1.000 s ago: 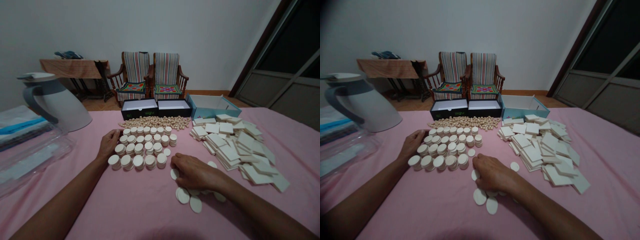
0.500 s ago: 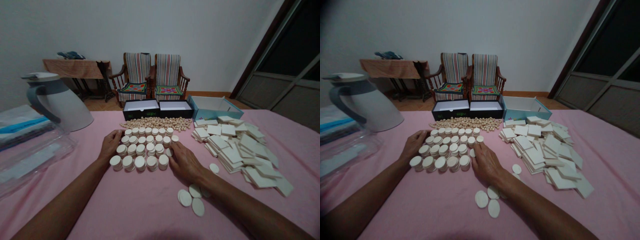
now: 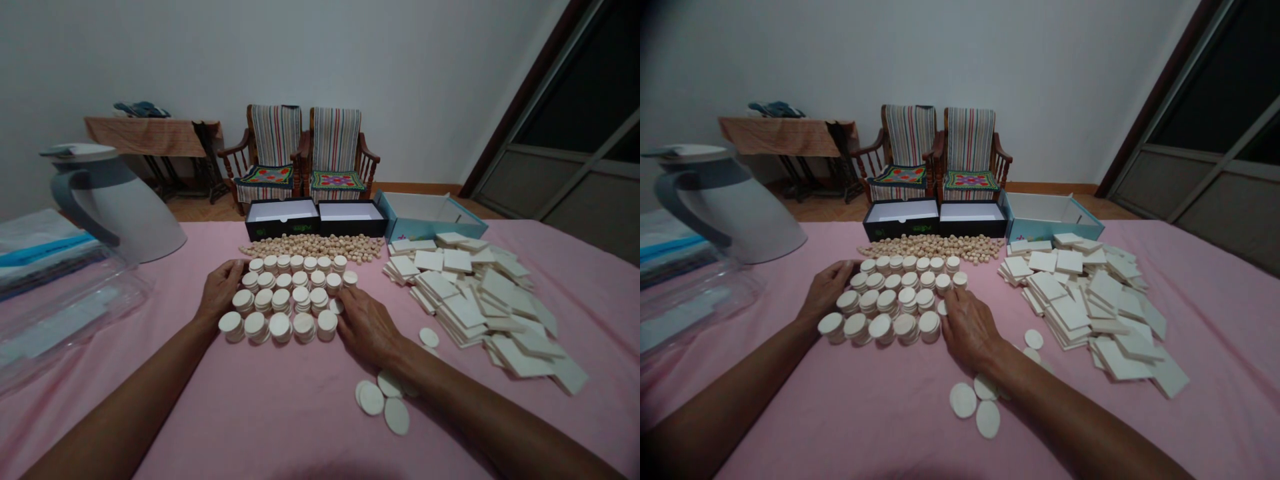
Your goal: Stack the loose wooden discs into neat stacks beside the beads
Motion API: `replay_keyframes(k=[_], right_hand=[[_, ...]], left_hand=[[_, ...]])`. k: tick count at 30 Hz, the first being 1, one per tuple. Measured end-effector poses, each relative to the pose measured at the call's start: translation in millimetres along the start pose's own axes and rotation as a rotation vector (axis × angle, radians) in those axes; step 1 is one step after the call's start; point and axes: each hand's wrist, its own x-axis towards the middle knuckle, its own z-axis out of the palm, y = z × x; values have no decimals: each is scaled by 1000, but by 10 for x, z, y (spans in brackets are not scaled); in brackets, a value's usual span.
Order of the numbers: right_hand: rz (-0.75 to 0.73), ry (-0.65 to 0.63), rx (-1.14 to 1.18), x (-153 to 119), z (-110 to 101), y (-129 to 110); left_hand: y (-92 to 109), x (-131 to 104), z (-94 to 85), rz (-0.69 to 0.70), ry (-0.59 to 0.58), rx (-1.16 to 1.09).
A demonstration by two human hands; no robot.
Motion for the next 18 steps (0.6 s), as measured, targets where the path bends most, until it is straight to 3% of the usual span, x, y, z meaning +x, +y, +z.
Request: replay_keyframes(k=[18], right_hand=[[-54, 80, 123, 20, 54, 57]], left_hand=[[19, -8, -9, 6, 7, 73]])
